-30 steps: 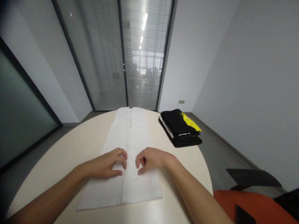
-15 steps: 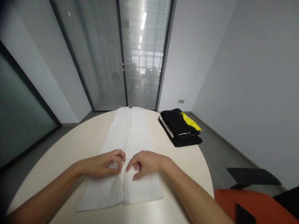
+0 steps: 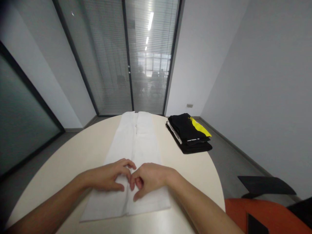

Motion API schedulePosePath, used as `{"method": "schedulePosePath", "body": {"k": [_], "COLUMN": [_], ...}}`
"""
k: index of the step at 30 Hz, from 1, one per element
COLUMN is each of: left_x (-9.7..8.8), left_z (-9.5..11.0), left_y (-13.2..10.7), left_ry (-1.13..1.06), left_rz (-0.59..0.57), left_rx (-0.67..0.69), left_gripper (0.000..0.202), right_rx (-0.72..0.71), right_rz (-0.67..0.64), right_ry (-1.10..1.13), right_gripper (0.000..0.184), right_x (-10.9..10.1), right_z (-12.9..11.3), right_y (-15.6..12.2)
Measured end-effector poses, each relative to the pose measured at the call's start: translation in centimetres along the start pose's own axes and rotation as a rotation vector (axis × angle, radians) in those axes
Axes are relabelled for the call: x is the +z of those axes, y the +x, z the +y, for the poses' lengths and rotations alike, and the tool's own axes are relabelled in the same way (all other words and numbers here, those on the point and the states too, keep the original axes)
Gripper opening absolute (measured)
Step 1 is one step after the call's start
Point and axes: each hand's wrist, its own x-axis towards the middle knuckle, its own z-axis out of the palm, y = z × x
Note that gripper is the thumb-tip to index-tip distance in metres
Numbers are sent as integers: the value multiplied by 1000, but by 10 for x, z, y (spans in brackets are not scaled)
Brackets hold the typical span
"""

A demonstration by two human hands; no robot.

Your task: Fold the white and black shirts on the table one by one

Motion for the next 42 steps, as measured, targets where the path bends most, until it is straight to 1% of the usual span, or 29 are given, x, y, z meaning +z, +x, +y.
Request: {"method": "schedulePosePath", "body": {"k": [2, 4, 5, 7, 9, 11, 12, 14, 17, 21, 24, 27, 31, 33, 35, 36, 37, 38, 39, 40, 41, 42], "left_x": [-3, -8, -12, -18, -24, -29, -30, -33, -34, -35, -35, -37, -41, -42, -41, -40, -37, -34, -30, -24, -19, -14], "left_z": [-2, -8, -13, -25, -39, -53, -58, -65, -66, -61, -61, -66, -71, -68, -62, -59, -56, -53, -51, -51, -50, -51], "left_y": [-1, -4, -6, -10, -15, -19, -21, -23, -25, -26, -25, -27, -31, -30, -27, -24, -21, -17, -14, -11, -9, -7], "left_ry": [21, 105, 176, 347, 485, 546, 552, 547, 543, 523, 495, 470, 429, 440, 465, 488, 517, 549, 577, 597, 604, 597], "left_rz": [50, 160, 235, 375, 450, 469, 474, 490, 489, 431, 396, 397, 434, 467, 524, 562, 601, 629, 632, 610, 561, 491], "left_rx": [-5, -68, -135, -319, -491, -592, -618, -650, -721, -881, -937, -938, -922, -943, -939, -904, -841, -748, -637, -528, -440, -379], "left_gripper": [27, 24, 21, 17, 19, 23, 25, 27, 28, 29, 25, 23, 23, 24, 27, 29, 32, 36, 40, 46, 53, 60], "right_rx": [-4, -57, -89, -136, -161, -167, -162, -143, -93, -30, 12, 26, 27, 28, 20, 12, 2, -7, -13, -16, -14, -9], "right_rz": [48, 73, 71, 62, 79, 112, 120, 97, 17, -48, -162, -262, -323, -362, -435, -470, -494, -500, -482, -446, -405, -370], "right_ry": [-78, -135, -150, -158, -136, -84, -56, -13, 40, 201, 353, 430, 462, 513, 604, 651, 692, 719, 728, 722, 707, 682], "right_gripper": [38, 40, 36, 25, 19, 20, 22, 25, 35, 53, 50, 46, 49, 56, 70, 77, 82, 84, 83, 80, 75, 70], "right_x": [1, 4, 6, 10, 14, 17, 19, 20, 20, 18, 18, 20, 22, 20, 17, 15, 12, 10, 8, 6, 4, 4], "right_z": [-6, -11, -13, -14, -15, -16, -16, -18, -20, -21, -20, -18, -17, -17, -17, -16, -15, -14, -12, -10, -8, -6], "right_y": [2, 4, 6, 8, 10, 12, 13, 14, 13, 10, 11, 13, 14, 13, 11, 9, 7, 5, 4, 2, 1, 1]}}
